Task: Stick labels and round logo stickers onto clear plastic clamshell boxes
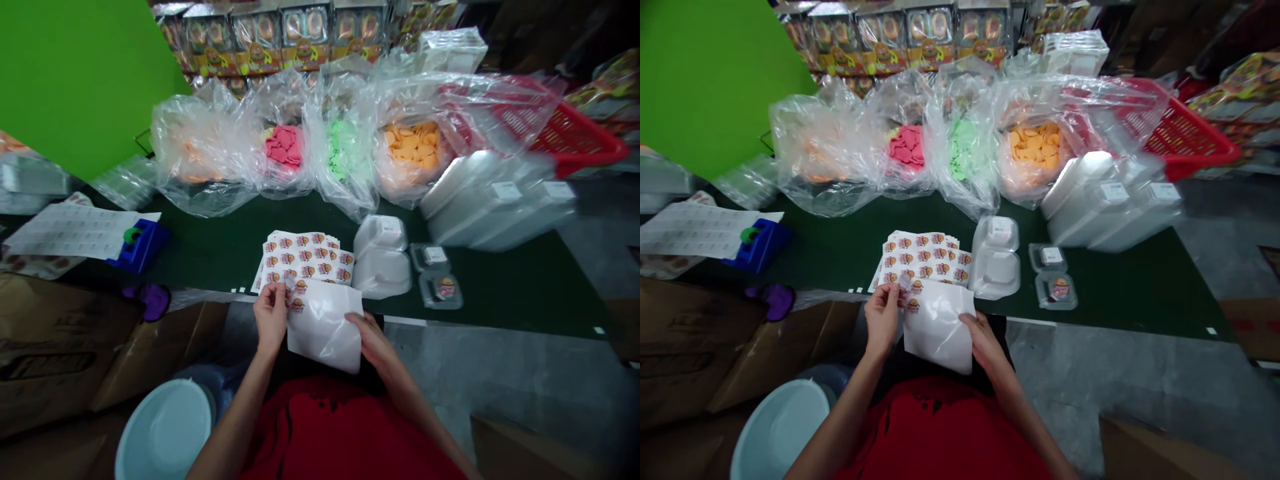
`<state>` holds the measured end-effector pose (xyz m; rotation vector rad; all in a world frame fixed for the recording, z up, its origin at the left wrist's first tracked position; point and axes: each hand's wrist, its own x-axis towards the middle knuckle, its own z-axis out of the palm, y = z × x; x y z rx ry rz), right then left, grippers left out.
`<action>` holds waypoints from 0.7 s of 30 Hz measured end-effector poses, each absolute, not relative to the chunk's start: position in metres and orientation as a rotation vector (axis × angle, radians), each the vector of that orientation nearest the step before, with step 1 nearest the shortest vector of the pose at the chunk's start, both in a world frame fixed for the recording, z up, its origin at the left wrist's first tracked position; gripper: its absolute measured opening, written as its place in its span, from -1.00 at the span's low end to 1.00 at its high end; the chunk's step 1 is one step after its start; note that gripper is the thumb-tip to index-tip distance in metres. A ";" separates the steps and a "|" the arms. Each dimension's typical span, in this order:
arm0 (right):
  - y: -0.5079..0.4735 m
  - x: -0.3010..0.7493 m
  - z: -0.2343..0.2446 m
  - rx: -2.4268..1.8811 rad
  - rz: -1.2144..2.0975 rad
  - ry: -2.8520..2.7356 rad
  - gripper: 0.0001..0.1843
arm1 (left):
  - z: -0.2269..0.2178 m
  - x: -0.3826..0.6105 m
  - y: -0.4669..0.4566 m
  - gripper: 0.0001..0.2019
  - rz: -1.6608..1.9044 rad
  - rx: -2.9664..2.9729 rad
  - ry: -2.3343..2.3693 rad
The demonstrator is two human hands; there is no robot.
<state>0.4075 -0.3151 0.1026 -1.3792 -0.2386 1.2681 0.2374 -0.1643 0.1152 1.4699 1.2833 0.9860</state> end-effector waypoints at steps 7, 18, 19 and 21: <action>-0.347 0.425 0.170 -1.882 0.759 -0.669 -0.66 | 0.146 0.247 -0.191 -0.79 1.143 1.782 1.191; -0.314 0.407 0.175 -1.392 1.057 -0.382 -0.75 | 0.162 0.259 -0.230 -0.91 0.967 2.337 0.567; -0.315 0.410 0.176 -1.394 1.058 -0.393 -0.77 | 0.168 0.259 -0.227 -0.87 0.947 2.297 0.561; -0.318 0.415 0.181 -1.402 1.058 -0.437 -0.79 | 0.182 0.260 -0.218 -0.79 0.922 2.216 0.594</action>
